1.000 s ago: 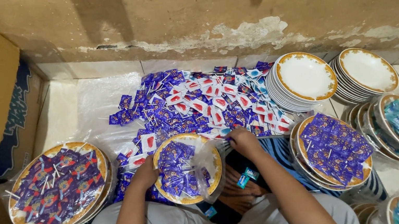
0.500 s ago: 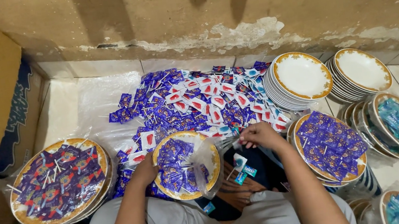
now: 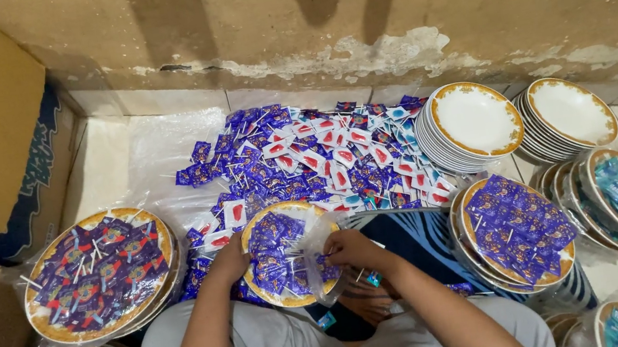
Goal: The person sorts snack packets by picking them from a pile on the floor and placing them onto plates.
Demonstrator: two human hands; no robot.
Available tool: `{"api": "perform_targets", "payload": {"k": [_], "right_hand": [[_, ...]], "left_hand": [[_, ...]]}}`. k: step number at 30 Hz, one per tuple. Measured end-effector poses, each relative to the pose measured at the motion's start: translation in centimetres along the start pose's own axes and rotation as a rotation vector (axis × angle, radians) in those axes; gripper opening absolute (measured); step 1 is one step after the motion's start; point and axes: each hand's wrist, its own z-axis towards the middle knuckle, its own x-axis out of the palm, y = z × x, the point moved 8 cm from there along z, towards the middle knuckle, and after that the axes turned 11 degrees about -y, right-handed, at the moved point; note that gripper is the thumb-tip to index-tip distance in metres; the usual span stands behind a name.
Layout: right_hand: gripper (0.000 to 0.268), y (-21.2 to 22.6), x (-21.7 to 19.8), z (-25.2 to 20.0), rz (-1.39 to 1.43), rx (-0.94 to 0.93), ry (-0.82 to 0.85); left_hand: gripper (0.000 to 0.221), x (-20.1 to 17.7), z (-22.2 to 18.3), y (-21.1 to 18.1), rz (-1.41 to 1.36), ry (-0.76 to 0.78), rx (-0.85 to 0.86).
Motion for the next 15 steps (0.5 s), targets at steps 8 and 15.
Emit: {"api": "perform_targets", "payload": {"k": [8,15], "right_hand": [[0.023,-5.8,5.0,2.9,-0.146,0.056,-0.163],[0.027,1.5,3.1,-0.8,-0.071,-0.007,0.047]], "left_hand": [[0.064,0.7,0.8,0.7,0.008,0.006,-0.01],[0.065,0.4,0.3,0.5,0.001,0.035,-0.021]]}}
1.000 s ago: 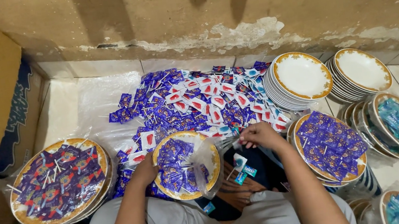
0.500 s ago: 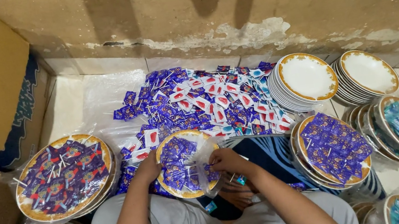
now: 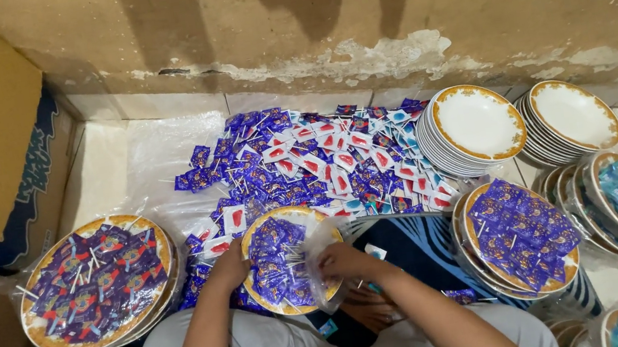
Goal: The person sorts snack packets by picking them from a pile on the floor and placing them onto plates.
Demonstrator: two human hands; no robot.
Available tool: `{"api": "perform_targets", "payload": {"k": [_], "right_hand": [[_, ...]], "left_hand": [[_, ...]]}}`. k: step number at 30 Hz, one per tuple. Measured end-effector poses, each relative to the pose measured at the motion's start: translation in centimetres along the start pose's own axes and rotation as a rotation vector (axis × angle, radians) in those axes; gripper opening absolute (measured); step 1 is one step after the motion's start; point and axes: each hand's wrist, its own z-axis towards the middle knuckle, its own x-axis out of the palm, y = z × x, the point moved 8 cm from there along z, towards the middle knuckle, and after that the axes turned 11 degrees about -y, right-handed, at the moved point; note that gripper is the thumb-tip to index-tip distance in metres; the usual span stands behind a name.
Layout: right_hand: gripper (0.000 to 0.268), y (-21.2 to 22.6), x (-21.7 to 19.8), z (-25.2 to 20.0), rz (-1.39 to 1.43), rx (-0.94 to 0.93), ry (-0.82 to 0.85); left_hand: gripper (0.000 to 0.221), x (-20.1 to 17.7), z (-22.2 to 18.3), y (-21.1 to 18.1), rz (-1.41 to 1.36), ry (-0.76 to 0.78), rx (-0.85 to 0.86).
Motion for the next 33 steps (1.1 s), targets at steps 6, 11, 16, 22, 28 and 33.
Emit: {"api": "perform_targets", "payload": {"k": [6,11,16,22,28,33], "right_hand": [[0.027,-6.5,-12.2,6.5,-0.3,0.024,-0.407],[0.048,-5.5,-9.6,5.0,-0.418,-0.388,-0.489],[0.048,-9.2,-8.8,7.7,-0.834,-0.424,-0.595],[0.013,-7.9,-16.2,5.2,-0.59,-0.286,-0.73],[0.025,-3.5,-18.4,-0.4,-0.16,0.033,-0.482],[0.031,-3.9,-10.8,-0.4,0.004,0.098,-0.217]], "left_hand": [[0.065,0.1,0.5,0.1,0.002,0.008,0.005],[0.066,-0.4,-0.2,-0.6,-0.002,0.025,-0.015],[0.067,-0.8,-0.5,-1.0,-0.009,0.022,-0.018],[0.065,-1.1,-1.0,-1.3,-0.031,0.03,-0.007],[0.066,-0.2,-0.1,-0.2,-0.012,0.004,-0.01],[0.066,-0.2,-0.2,-0.3,0.0,-0.008,-0.011]]}}
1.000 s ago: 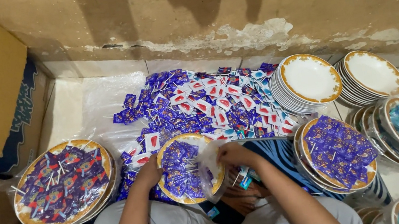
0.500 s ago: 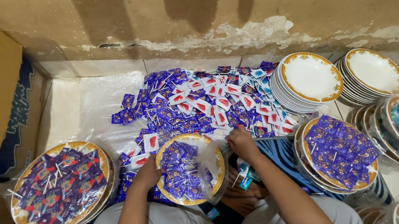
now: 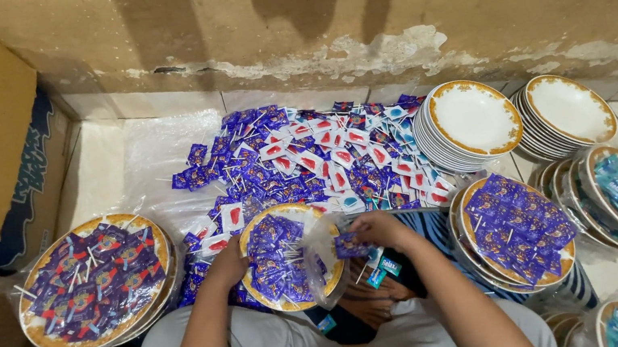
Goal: The person sorts snack packets by picking them from a pile on the floor and placing them onto plates.
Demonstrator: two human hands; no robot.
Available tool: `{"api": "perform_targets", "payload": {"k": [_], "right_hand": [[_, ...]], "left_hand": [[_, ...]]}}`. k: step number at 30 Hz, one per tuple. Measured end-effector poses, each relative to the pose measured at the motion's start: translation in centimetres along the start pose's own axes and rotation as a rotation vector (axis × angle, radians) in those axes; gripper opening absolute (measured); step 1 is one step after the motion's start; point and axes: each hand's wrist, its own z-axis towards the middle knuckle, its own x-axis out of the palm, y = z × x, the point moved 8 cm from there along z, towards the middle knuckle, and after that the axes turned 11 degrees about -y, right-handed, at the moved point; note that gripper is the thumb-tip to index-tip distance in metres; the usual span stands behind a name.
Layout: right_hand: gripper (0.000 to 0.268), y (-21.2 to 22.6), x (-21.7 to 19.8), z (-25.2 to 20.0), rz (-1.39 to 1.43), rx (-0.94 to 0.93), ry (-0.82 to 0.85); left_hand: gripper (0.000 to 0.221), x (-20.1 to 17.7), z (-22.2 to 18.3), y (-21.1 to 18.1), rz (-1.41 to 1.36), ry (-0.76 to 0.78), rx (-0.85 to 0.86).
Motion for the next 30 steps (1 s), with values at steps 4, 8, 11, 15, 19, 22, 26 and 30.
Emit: {"api": "perform_targets", "payload": {"k": [4,8,11,15,19,22,26,30], "right_hand": [[0.042,-0.1,5.2,1.0,0.262,0.084,-0.026],[0.03,0.7,7.5,2.0,-0.076,-0.086,-0.177],[0.029,-3.0,10.1,3.9,-0.169,-0.101,-0.198],[0.03,-2.4,10.7,2.8,-0.046,-0.041,-0.202],[0.034,0.2,10.2,1.4,-0.001,-0.059,-0.171],[0.025,-1.9,11.9,2.7,0.007,-0.057,-0.17],[0.022,2.0,7.3,1.1,-0.163,-0.083,-0.062],[0.032,1.6,0.1,4.7,-0.378,-0.101,-0.118]], "left_hand": [[0.066,-0.1,-0.2,-0.1,-0.006,-0.007,0.005],[0.066,0.0,0.3,0.2,-0.011,-0.018,0.006],[0.067,-0.1,0.0,-0.1,-0.007,-0.016,0.007],[0.067,0.5,0.7,0.5,0.009,-0.004,0.015],[0.066,0.3,0.5,0.4,0.002,-0.005,0.007],[0.065,0.4,0.6,0.5,0.0,-0.002,0.018],[0.066,-0.3,0.0,-0.5,-0.007,0.018,0.011],[0.067,-0.6,-0.5,-1.0,-0.004,0.049,-0.006]]}}
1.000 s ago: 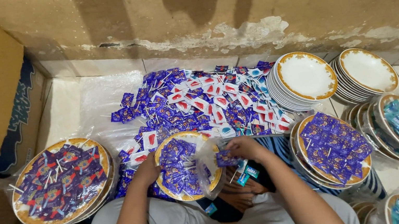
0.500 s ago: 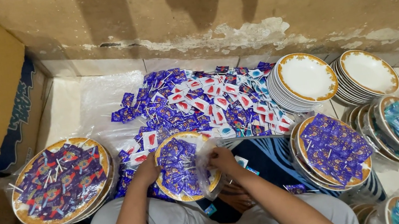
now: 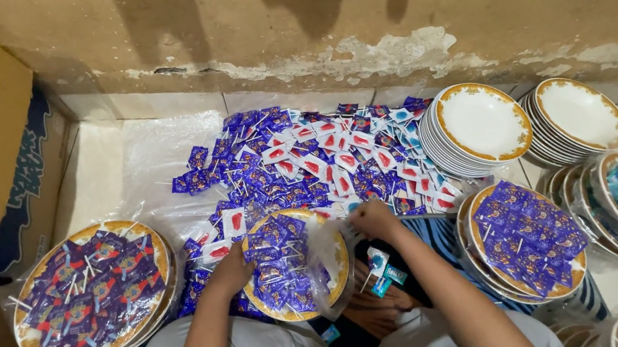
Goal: The person sorts snack packets by picking them from a pile on the floor and placing them onto plates.
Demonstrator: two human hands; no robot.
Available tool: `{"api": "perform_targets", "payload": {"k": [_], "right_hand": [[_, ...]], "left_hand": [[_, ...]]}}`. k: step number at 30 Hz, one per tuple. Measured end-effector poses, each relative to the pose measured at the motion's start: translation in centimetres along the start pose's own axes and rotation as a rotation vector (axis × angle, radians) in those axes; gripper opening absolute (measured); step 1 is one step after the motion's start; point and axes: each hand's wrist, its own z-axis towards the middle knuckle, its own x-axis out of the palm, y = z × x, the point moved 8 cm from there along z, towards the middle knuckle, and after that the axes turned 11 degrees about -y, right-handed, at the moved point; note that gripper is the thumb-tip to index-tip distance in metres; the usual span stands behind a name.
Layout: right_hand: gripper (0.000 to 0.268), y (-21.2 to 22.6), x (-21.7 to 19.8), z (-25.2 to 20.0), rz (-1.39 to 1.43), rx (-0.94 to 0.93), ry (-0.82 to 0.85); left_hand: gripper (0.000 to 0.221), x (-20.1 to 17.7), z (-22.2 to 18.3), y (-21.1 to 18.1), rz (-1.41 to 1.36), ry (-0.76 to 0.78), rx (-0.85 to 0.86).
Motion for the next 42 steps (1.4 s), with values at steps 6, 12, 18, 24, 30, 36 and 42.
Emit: {"api": "perform_targets", "payload": {"k": [6,12,18,24,30,36,42], "right_hand": [[0.029,-4.1,2.6,8.8,0.04,-0.185,-0.307],[0.035,-6.3,8.6,11.9,-0.382,-0.107,-0.297],[0.023,-7.9,-2.5,7.9,-0.016,0.048,-0.511],[0.028,-2.6,-7.9,-3.2,0.51,0.297,0.019],[0.031,-4.0,-1.4,-4.6,0.561,0.289,0.136],[0.028,-1.2,3.8,-4.0,0.772,0.308,0.032],[0.038,0.5,7.0,-3.2,0.434,0.146,-0.166]], "left_hand": [[0.068,0.8,1.5,1.0,-0.01,0.02,-0.017],[0.068,-0.2,0.6,0.3,-0.04,0.023,-0.028],[0.066,-1.8,-1.4,-1.8,-0.059,-0.046,-0.046],[0.064,-1.4,-1.5,-1.6,-0.006,-0.091,-0.088],[0.065,-1.0,-1.3,-1.3,0.036,-0.138,-0.085],[0.067,-1.4,-2.0,-1.9,0.04,-0.14,-0.094],[0.069,-0.8,-1.3,-1.3,0.046,-0.152,-0.095]]}}
